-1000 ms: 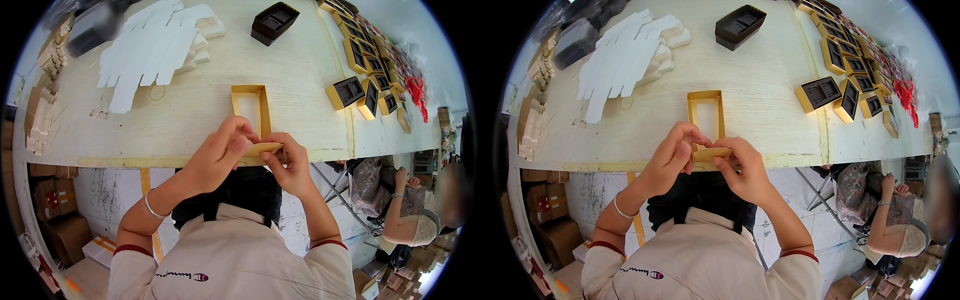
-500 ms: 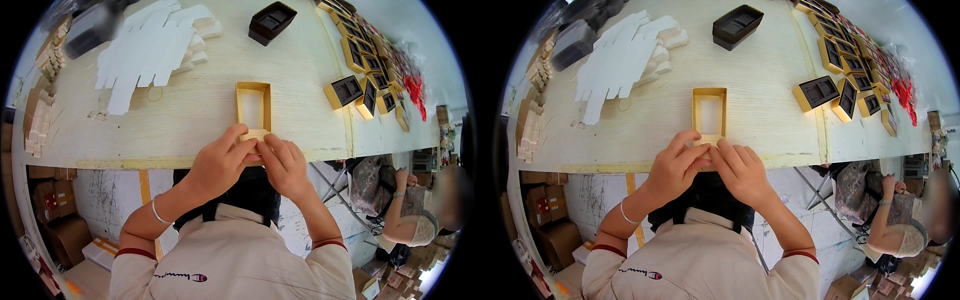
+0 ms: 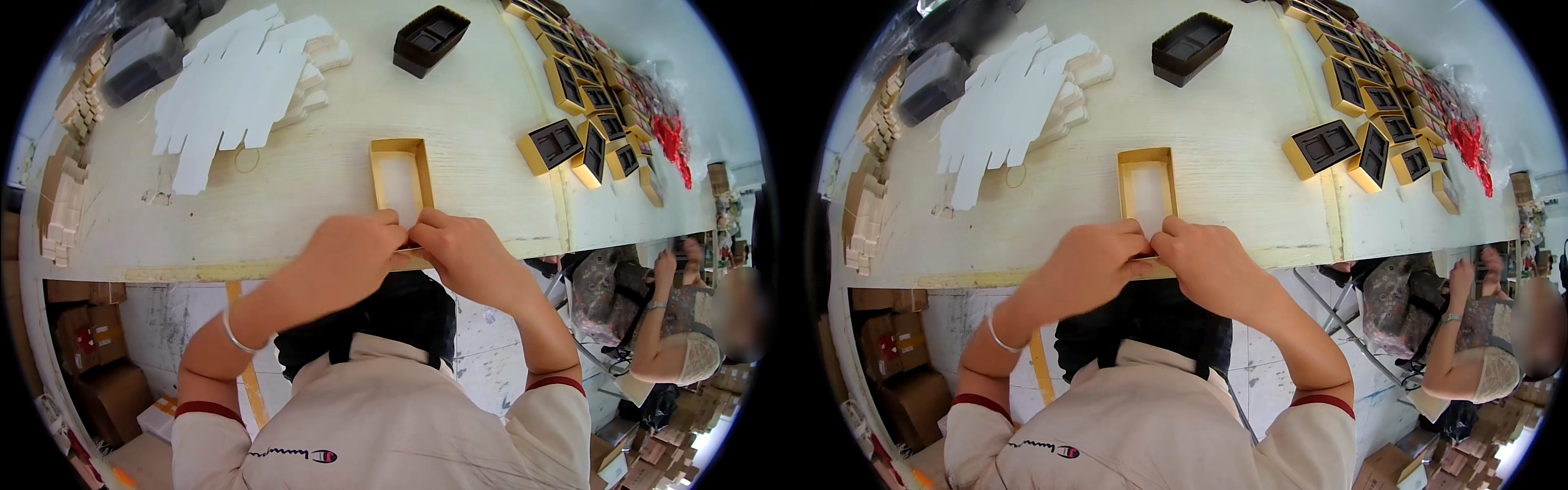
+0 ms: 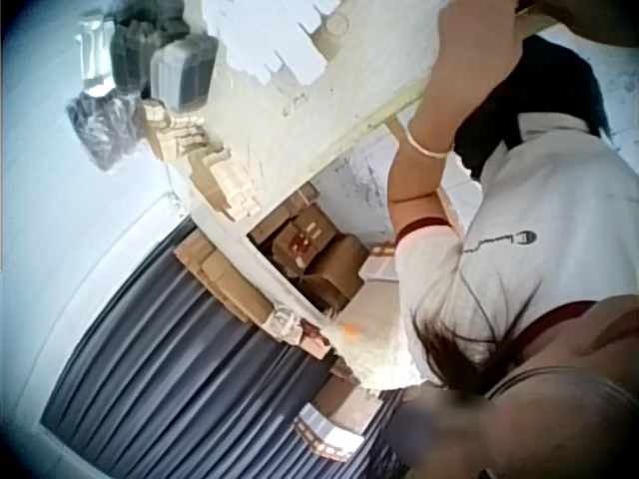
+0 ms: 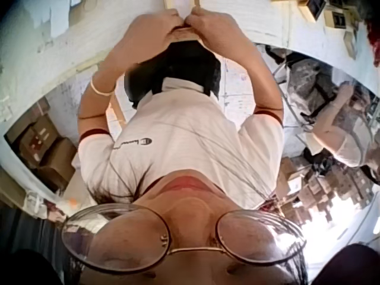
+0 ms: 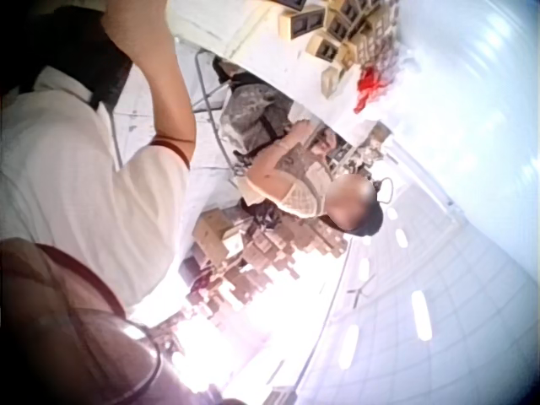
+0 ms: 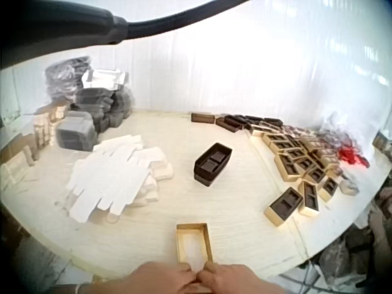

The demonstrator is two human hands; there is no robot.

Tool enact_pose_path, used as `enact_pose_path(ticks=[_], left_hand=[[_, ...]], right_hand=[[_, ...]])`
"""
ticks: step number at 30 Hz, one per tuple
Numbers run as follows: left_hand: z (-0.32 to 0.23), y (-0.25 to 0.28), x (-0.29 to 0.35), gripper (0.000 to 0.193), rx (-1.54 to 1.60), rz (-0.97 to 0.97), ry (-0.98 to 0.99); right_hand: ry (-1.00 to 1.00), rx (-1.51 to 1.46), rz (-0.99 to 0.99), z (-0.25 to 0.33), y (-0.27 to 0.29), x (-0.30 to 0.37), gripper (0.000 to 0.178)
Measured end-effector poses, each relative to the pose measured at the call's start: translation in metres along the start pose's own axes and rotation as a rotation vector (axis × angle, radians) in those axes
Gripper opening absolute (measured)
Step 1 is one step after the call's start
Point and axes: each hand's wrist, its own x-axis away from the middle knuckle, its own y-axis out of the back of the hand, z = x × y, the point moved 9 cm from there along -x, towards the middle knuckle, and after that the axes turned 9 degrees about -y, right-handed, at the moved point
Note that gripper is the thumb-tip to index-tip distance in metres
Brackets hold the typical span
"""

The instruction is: The person folds flat white cardboard pieces into small rectangular boxes and inserts black plastic trays into them. The person repeats this process multiple times, stacking the finished boxes on the table.

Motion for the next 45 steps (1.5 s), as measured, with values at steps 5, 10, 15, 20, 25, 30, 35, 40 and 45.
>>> enact_pose_path(ticks=[5, 10, 15, 20, 25, 30, 35, 40, 45], left_hand=[[0.002, 0.069, -0.024, 0.06, -0.222, -0.263, -0.254], [0.029, 0.034, -0.02, 0.075, -0.121, 0.097, -0.135], [0.022, 0.043, -0.006, 0.074, -0.12, 0.049, -0.117], [0.045, 0.04, 0.01, 0.071, 0.121, -0.068, 0.012], [0.047, 0.032, 0.017, 0.071, 0.207, -0.159, 0.06], [0.054, 0.029, 0.022, 0.078, 0.331, -0.242, 0.105], [0.055, 0.023, 0.029, 0.084, 0.367, -0.329, 0.159], [0.057, 0.02, 0.029, 0.075, 0.324, -0.313, 0.178], [0.045, 0.028, 0.026, 0.068, 0.231, -0.38, 0.034]], right_hand=[[0.2, -0.025, 0.174, -0.003, 0.013, -0.01, 0.012], [0.239, 0.146, 0.077, 0.001, 0.03, -0.004, 0.014], [0.219, -0.067, 0.067, -0.015, 0.026, 0.0, 0.021], [0.056, -0.288, -0.188, -0.029, 0.04, 0.003, 0.038], [0.065, -0.241, -0.109, -0.035, 0.032, -0.002, 0.053], [0.126, -0.185, -0.168, -0.006, 0.057, -0.011, 0.056], [0.098, 0.096, -0.213, 0.013, 0.024, -0.072, 0.035], [0.037, -0.014, 0.003, 0.006, -0.009, -0.097, 0.015], [0.092, -0.121, 0.052, 0.008, -0.007, -0.094, 0.015]])
